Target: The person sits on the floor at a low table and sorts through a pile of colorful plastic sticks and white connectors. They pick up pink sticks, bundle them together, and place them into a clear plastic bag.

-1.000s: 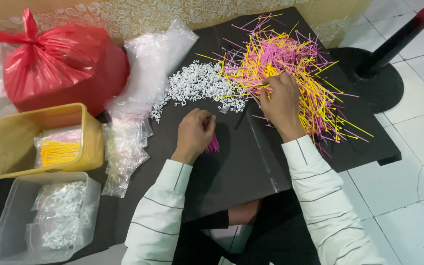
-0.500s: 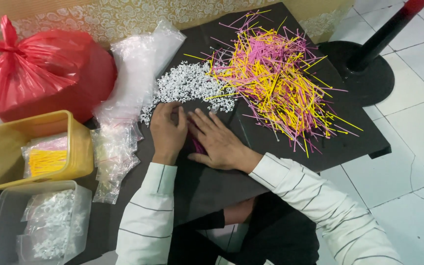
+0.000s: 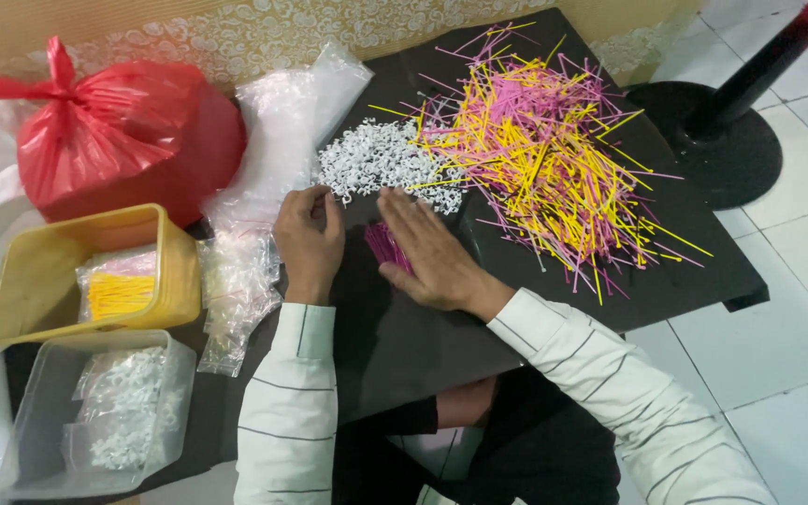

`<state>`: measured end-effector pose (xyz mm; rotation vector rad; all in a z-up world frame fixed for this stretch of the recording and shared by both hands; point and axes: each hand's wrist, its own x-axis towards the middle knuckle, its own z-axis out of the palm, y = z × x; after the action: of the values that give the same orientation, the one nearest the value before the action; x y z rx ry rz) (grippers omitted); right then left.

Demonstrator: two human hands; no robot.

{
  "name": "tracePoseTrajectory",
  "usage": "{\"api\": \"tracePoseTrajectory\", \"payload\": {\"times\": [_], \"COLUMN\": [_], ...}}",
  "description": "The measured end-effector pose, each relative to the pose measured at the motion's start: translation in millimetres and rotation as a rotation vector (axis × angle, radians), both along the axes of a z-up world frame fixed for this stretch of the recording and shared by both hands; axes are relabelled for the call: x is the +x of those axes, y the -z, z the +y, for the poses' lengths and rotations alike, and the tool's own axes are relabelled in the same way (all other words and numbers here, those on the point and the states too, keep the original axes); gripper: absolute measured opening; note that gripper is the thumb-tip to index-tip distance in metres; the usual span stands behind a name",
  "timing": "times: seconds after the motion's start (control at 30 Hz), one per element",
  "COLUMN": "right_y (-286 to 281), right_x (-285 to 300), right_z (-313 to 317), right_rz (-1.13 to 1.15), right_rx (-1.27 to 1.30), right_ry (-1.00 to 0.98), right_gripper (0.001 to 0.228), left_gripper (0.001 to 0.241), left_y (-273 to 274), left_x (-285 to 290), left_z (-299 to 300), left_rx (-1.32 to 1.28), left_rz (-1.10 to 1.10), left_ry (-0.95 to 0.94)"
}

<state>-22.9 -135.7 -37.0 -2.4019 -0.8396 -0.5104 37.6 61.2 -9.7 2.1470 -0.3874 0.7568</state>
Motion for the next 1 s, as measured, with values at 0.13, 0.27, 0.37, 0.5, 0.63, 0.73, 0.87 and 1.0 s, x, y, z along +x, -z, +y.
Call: {"api": "tracePoseTrajectory", "payload": {"times": [0.13, 0.27, 0.37, 0.5, 0.63, 0.73, 0.87, 1.0], "right_y": [-9.4, 4.5, 16.5, 5.4, 9.6, -1.8, -30.4, -62.4], "right_x": [5.4, 15.3, 19.1, 12.0, 15.3, 14.8, 7.1, -23.5], "right_z": [-19.5, -25.6, -26.6, -20.2, -24.6, -32.3, -55.1, -103.6], "right_rz": [-0.089, -0.080, -0.041, 0.033, 0.034, -0.021, -0.177, -0.229], "right_rx": [0.207, 0.225, 0.199, 0.176, 0.162, 0.174, 0.196, 0.233], "right_ry": [0.026, 0.179, 0.239, 0.222, 0.253, 0.274, 0.360, 0.560], "right_gripper": [0.063, 0.033, 0.022, 0.015, 0.016, 0.013, 0.012, 0.015], "left_gripper": [0.009, 0.009, 0.009, 0.013, 0.014, 0.016, 0.015, 0.012], "left_y": [0.1, 2.9, 9.6, 20.6, 28.6, 21.3, 13.1, 4.0], "left_x": [3.9, 4.9, 0.3, -7.0, -17.9, -25.0, -29.0, -38.1], "left_z": [13.1, 13.3, 2.5, -25.4, -46.3, -52.1, -52.7, -62.2], "left_rx": [-0.091, -0.090, -0.047, 0.096, 0.169, 0.183, 0.182, 0.204], "left_rz": [-0.093, -0.069, 0.002, 0.207, 0.220, 0.238, 0.197, 0.101], "left_ry": [-0.063, -0.069, -0.017, 0.154, 0.271, 0.318, 0.317, 0.340]}}
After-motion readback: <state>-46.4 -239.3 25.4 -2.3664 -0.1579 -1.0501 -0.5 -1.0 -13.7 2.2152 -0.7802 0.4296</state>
